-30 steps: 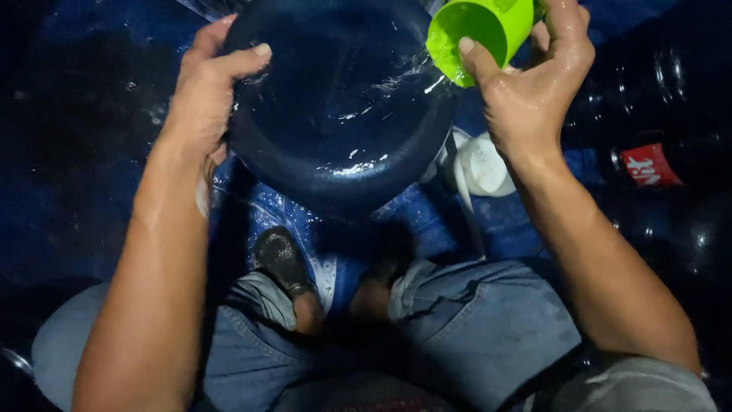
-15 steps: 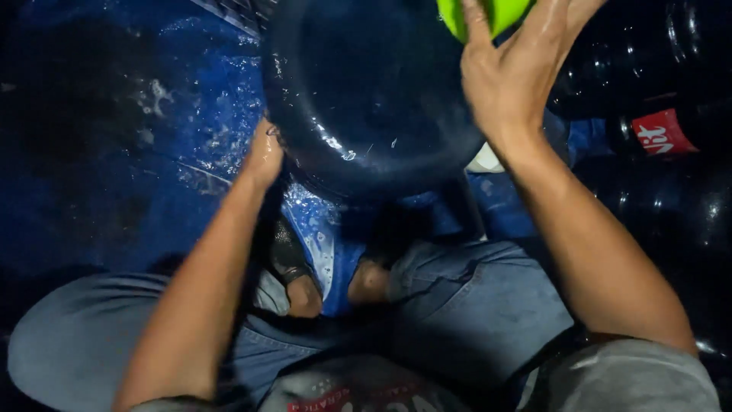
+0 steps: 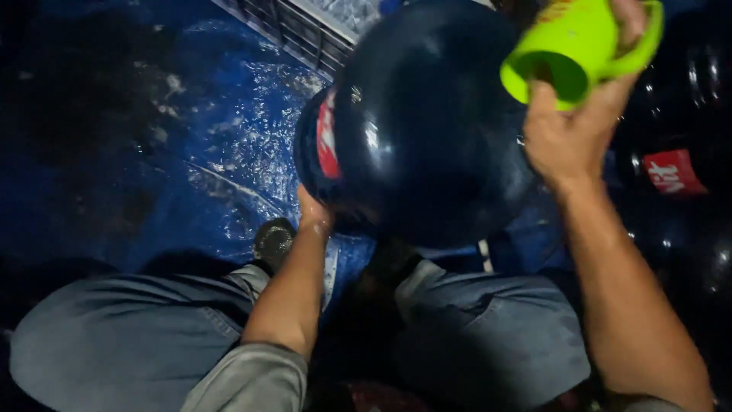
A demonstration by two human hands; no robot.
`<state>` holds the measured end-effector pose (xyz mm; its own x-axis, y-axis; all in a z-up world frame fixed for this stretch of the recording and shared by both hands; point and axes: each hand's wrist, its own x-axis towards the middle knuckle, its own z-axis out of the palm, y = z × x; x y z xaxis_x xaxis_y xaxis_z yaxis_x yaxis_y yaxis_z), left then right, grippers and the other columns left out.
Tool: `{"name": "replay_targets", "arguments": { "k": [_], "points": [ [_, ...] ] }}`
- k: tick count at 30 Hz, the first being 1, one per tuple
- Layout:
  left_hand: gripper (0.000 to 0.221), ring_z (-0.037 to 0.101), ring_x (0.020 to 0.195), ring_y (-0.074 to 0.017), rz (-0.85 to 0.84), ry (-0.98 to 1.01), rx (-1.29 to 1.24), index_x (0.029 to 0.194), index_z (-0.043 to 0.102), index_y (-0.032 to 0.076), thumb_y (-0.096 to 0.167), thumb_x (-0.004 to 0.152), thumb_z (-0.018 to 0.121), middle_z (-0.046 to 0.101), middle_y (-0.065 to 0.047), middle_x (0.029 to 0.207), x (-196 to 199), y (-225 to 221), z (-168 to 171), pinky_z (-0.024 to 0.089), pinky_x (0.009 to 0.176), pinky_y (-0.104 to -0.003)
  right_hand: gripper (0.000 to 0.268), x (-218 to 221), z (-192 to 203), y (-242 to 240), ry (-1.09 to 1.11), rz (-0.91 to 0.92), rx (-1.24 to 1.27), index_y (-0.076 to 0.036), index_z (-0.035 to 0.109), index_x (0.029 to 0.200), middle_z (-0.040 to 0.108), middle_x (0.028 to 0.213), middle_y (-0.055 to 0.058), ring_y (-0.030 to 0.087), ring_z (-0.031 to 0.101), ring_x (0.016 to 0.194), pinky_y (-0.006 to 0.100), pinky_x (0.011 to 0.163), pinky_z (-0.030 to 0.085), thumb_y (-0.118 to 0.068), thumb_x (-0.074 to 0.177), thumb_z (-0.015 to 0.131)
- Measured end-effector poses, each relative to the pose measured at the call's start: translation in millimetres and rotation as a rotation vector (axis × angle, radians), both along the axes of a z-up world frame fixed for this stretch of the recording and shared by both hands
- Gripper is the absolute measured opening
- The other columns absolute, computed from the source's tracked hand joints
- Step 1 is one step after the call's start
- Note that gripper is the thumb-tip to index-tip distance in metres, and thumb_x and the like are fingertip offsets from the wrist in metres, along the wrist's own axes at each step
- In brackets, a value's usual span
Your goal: Manually scrubbing the exterior of large plastic water jugs with soap and water, followed by rinsing with a hose.
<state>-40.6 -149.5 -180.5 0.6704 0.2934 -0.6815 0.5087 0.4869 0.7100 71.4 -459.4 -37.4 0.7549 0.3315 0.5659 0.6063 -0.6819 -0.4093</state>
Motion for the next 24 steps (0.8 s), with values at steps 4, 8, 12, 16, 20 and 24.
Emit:
{"name": "replay_targets", "arguments": {
  "k": [4,8,12,16,20,24],
  "points": [
    [0.053,0.054,0.115,-0.0174,0.104,-0.068,0.090,0.122,0.057,0.023,0.049,0.076,0.057,0.059,0.001,0.126,1.6,57.1,15.1,0.042,0.101,-0.040,0.066,36.4,-44.5,-63.8,-0.012,0.074,0.245,-0.007,0.023,0.154,0.039,0.153,0.027,0.045,0.049,0.141,0.052,0.124,0.044,0.022,0.112,0.064],
    [0.033,0.063,0.101,-0.0103,0.211,-0.146,0.190,0.108,0.069,0.020,0.037,0.080,0.067,0.070,0.004,0.111,-13.4,162.8,27.5,0.051,0.095,-0.029,0.048,82.8,-97.3,-54.6,0.321,-0.078,0.513,-0.009,0.041,0.144,0.056,0.138,0.018,0.032,0.059,0.122,0.039,0.108,0.048,-0.002,0.108,0.072],
    [0.019,0.070,0.092,-0.0058,0.269,-0.211,0.264,0.098,0.077,0.018,0.029,0.082,0.073,0.077,0.005,0.100,-11.4,244.4,75.5,0.057,0.092,-0.022,0.049,112.8,-99.2,17.7,0.689,-0.373,0.605,-0.012,0.068,0.123,0.076,0.111,0.001,0.012,0.073,0.094,0.021,0.083,0.056,-0.035,0.082,0.083],
    [0.020,0.069,0.115,-0.0086,0.120,-0.342,0.309,0.104,0.069,0.019,0.015,0.085,0.068,0.071,0.004,0.121,-9.2,182.4,181.8,0.061,0.113,-0.030,0.055,154.2,-78.0,132.1,1.024,0.007,1.044,-0.006,0.044,0.139,0.063,0.124,0.022,0.031,0.076,0.091,0.032,0.067,0.072,0.002,0.087,0.059],
    [0.036,0.070,0.086,-0.0129,-0.087,-0.155,0.691,0.102,0.067,0.013,0.005,0.070,0.084,0.072,0.001,0.101,34.3,111.2,188.8,0.060,0.088,-0.030,0.054,263.6,-200.5,177.1,0.567,-0.193,0.078,-0.006,0.075,0.111,0.080,0.099,0.011,0.026,0.078,0.082,0.034,0.071,0.066,-0.034,0.067,0.090],
    [0.027,0.069,0.067,-0.0122,-0.293,-0.302,0.806,0.093,0.077,0.006,0.004,0.067,0.070,0.078,-0.001,0.084,68.2,92.4,162.3,0.055,0.064,-0.025,0.088,317.4,-272.7,214.1,0.593,-0.049,-0.237,-0.020,0.061,0.138,0.052,0.127,0.020,0.039,0.059,0.110,0.043,0.098,0.051,-0.032,0.060,0.100]
  ]
}}
